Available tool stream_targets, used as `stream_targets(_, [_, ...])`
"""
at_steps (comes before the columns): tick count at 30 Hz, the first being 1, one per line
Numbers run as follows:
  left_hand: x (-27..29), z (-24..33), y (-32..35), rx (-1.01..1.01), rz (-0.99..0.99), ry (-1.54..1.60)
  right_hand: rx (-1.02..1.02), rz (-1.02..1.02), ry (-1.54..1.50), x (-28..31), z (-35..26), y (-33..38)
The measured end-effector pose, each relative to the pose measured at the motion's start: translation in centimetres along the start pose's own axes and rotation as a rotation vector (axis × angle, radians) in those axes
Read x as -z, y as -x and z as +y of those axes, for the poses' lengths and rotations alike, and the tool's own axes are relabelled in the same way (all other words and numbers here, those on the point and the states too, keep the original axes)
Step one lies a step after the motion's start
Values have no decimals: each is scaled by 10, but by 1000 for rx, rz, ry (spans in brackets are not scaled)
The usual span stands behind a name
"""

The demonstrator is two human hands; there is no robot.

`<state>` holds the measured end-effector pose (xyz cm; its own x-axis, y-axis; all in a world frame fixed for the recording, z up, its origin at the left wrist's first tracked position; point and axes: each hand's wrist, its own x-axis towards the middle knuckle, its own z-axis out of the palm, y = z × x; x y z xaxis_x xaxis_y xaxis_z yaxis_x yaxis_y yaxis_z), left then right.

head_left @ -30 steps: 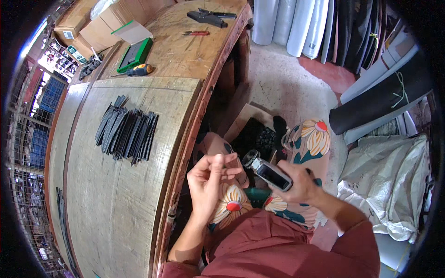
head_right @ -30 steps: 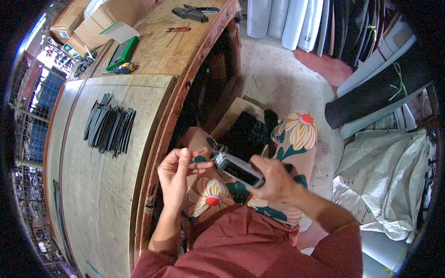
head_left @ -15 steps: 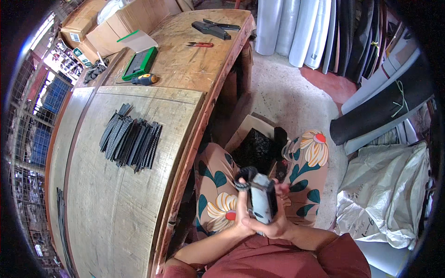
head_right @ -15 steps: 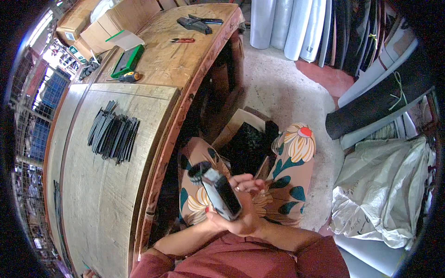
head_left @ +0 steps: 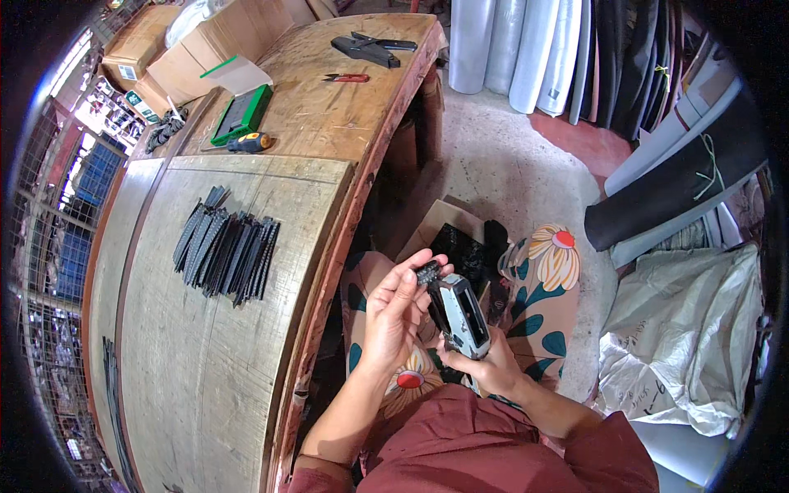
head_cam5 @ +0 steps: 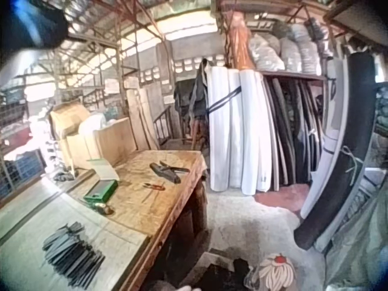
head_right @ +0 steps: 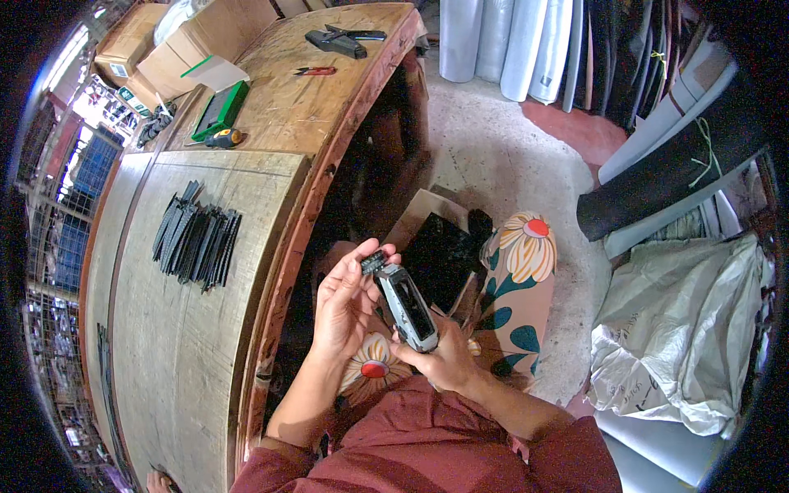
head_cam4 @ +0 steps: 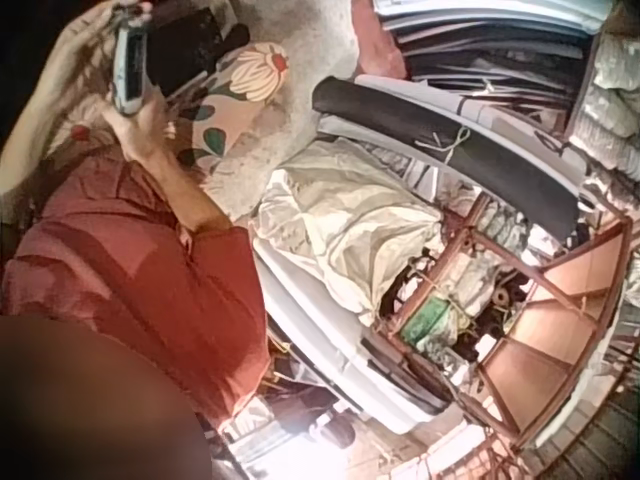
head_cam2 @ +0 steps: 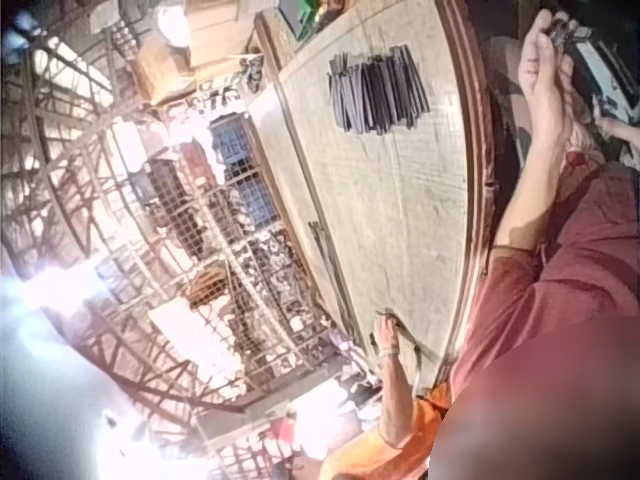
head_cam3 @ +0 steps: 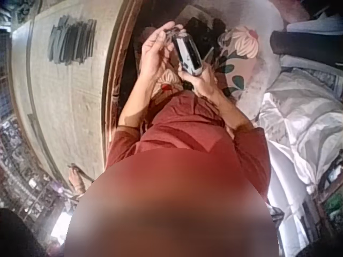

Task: Manually installing zipper sliders onto a zipper chain using a specialized handheld alignment tool.

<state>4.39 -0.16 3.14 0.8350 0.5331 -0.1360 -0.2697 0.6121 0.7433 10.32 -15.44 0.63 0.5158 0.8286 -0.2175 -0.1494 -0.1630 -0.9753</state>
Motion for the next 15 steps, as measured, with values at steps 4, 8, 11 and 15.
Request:
stream_targets(4, [-1, -1, -7, 23, -36, 55, -75, 10, -59, 8, -5, 7])
stream_targets(8, [-4, -2, -16, 39, -78, 23, -112, -4, -90, 19, 3, 12])
stream_targets(11, [-5, -1, -19, 47, -91, -7, -77, 22, -121, 19, 7, 12])
stream_targets(15, [-4, 6, -18, -90, -69, -312, -167, 34, -198, 10, 8, 11])
